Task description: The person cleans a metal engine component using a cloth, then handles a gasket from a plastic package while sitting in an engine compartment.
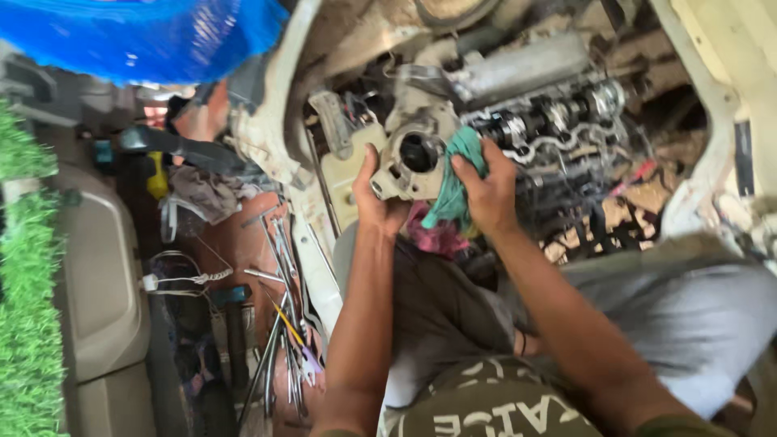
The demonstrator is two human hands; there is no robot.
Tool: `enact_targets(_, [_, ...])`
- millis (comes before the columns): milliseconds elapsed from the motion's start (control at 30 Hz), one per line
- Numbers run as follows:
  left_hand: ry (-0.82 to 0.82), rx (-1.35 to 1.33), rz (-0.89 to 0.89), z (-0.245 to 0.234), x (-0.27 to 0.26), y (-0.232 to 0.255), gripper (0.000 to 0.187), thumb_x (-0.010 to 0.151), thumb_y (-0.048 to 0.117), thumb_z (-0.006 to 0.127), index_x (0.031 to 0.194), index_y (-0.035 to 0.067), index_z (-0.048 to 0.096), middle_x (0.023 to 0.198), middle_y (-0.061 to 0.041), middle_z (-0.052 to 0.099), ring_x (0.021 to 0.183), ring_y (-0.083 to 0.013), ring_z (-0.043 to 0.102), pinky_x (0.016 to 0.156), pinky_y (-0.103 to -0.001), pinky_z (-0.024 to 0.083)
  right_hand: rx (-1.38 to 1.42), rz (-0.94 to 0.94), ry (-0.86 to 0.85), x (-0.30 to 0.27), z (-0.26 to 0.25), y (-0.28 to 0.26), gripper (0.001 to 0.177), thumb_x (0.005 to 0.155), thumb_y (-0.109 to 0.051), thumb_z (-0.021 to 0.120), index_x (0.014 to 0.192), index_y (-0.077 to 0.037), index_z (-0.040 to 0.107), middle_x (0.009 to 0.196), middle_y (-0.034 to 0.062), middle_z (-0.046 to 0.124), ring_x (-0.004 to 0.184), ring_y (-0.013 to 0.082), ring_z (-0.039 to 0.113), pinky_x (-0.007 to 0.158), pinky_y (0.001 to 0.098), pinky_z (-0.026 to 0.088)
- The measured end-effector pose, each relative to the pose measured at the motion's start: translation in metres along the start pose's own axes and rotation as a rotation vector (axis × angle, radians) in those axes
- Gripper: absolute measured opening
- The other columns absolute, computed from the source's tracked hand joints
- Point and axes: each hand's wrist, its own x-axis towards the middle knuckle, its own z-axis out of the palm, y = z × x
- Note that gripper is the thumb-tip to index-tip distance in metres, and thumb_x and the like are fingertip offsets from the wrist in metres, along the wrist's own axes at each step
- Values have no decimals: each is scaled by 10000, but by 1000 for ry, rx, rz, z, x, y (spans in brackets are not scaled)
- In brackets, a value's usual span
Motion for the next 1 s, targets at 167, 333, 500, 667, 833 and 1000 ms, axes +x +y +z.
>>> enact_targets(167, [-110, 42, 134, -22, 5, -15, 516, 1087, 394, 570, 1414, -4, 593, 1338, -148, 666, 1224, -296, 639, 1095, -449, 481, 32, 136, -49, 9, -3, 1, 170, 960, -153, 754, 997, -28, 645, 867, -22, 638, 780, 48, 556, 700, 248, 483])
enact_targets(333, [-45, -64, 178, -16, -1, -19, 576, 1016, 440, 561, 1391, 2, 583, 1339, -152, 665, 1246, -321, 627, 1117, -472, 470, -256, 120, 13, 23, 3, -11, 251, 971, -202, 825, 946, -20, 654, 797, 16, 626, 730, 86, 521, 663, 275, 477])
enact_targets(500, [-98, -117, 296, -14, -4, -9, 648, 998, 483, 544, 1410, -17, 570, 1373, -165, 646, 1275, -329, 613, 1144, -482, 454, 847, 450, 259, 35, -32, -33, 224, 918, -279, 674, 944, -62, 722, 853, 47, 711, 753, 172, 693, 722, 337, 605])
enact_targets(667, [-92, -175, 271, -24, -3, -16, 655, 1026, 497, 539, 1426, -22, 558, 1382, -173, 636, 1267, -335, 615, 1136, -491, 461, 171, 265, -170, 16, -52, -54, 205, 937, -92, 739, 1117, 4, 715, 1005, 25, 716, 897, 114, 661, 825, 288, 555])
enact_targets(833, [-110, -153, 260, -30, -1, -21, 668, 1041, 495, 532, 1443, -39, 547, 1377, -186, 640, 1258, -336, 623, 1131, -474, 469, -336, -67, -279, 15, -32, -83, 209, 871, -37, 774, 1080, -31, 761, 979, 74, 732, 875, 186, 687, 789, 298, 551])
enact_targets(1000, [-85, -103, 314, -34, -9, -21, 675, 1015, 489, 519, 1439, -37, 529, 1362, -193, 648, 1249, -339, 633, 1119, -471, 483, -483, -379, -276, -11, -14, -100, 247, 848, -22, 776, 1095, -40, 765, 1008, 185, 679, 882, 298, 688, 780, 347, 544])
